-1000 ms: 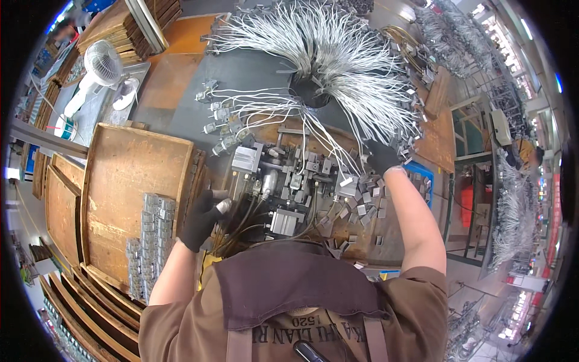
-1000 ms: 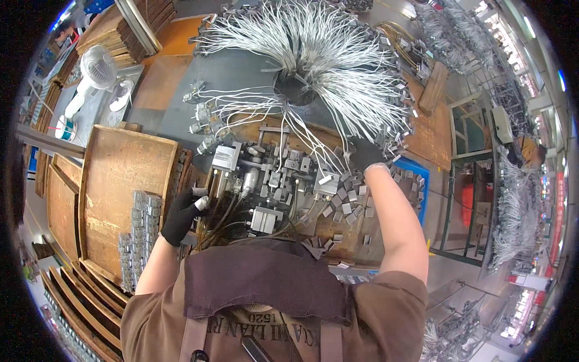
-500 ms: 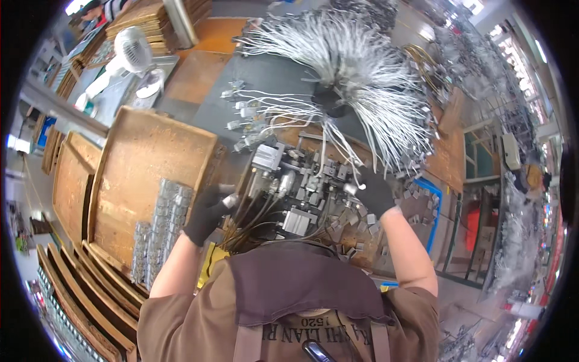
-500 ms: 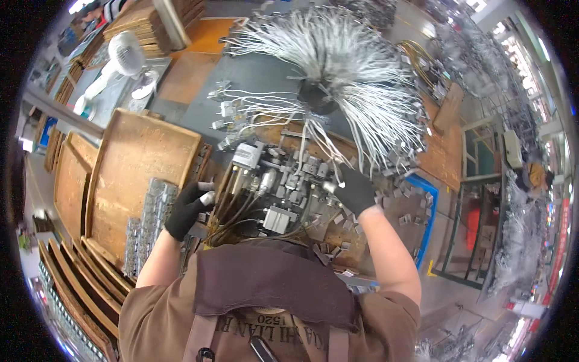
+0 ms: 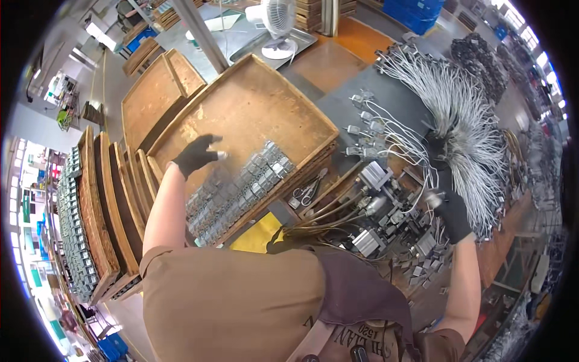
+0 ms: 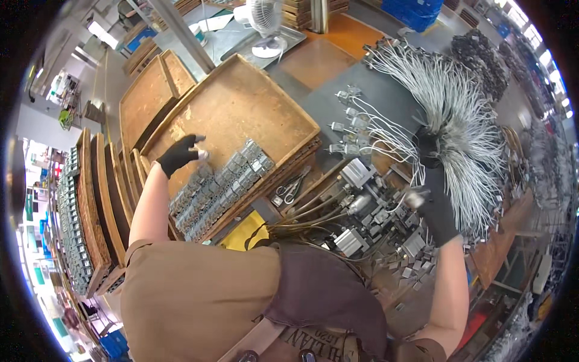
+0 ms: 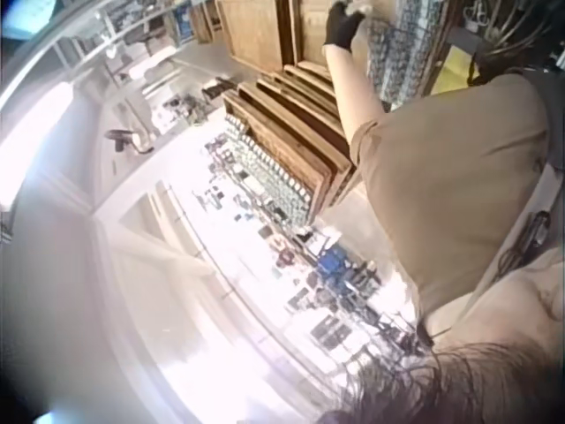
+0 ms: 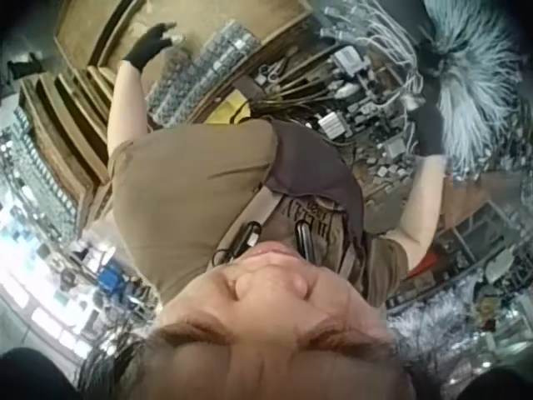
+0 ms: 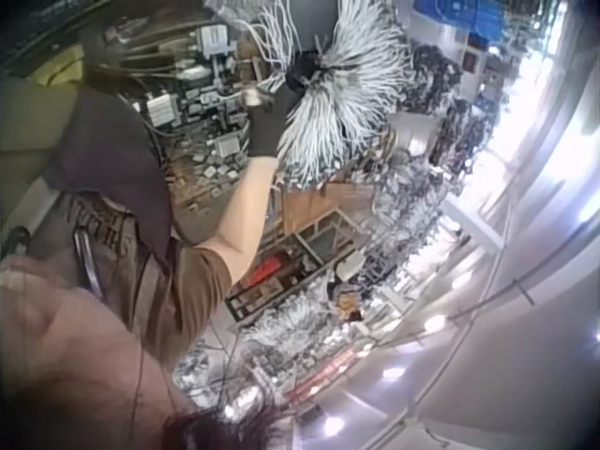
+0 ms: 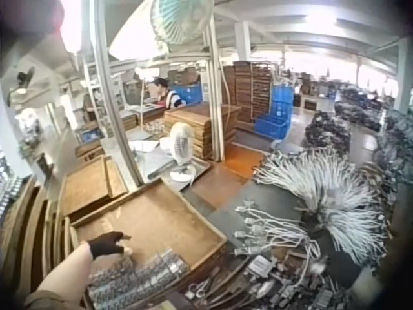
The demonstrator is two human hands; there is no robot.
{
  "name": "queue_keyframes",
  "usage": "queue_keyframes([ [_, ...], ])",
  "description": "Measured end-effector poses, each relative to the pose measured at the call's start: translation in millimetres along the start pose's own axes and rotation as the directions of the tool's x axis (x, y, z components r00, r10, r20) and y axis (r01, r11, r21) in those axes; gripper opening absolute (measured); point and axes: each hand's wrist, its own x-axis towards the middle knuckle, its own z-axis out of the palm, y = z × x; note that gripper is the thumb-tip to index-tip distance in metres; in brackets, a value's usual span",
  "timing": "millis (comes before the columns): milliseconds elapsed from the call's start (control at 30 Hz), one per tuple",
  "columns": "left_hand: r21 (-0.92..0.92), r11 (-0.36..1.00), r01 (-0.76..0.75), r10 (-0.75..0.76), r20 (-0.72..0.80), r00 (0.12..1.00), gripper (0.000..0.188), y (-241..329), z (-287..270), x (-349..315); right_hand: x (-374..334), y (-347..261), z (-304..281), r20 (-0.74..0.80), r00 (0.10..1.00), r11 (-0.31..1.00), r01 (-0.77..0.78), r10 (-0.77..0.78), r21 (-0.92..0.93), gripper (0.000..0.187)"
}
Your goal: Manually feeding and processing bundles of wires using a stationary mechanical fixture.
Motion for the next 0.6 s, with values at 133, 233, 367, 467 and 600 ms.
queue_keyframes([
  [133, -0.184, 0.963, 0.198, -0.161, 0.201, 0.966, 0.074, -47, 3, -15, 30, -15, 13, 0.209, 0.914, 0.686, 0.4, -0.348, -0.608, 0.038],
  [233, -0.041, 0.98, 0.195, -0.186, 0.167, 0.968, 0.062, -47, 18, -16, 78, 30, -23, 0.048, 0.966, 0.967, 0.255, -0.255, 0.01, 0.035],
  [367, -0.146, 0.986, 0.084, -0.078, 0.05, 0.996, 0.042, -54, 30, -13, 76, 78, 18, 0.275, 0.955, 0.843, -0.059, -0.108, 0.534, 0.042],
  [467, -0.409, 0.907, 0.102, -0.11, 0.006, 0.994, 0.037, -52, 24, -17, 5, -3, 58, 0.552, 0.814, 0.699, 0.5, -0.179, -0.511, 0.045],
  [600, -0.724, 0.636, -0.265, 0.13, -0.238, 0.962, 0.026, 25, 18, -11, -4, -16, 36, 0.088, 0.807, 0.569, 0.485, -0.584, -0.664, 0.04],
])
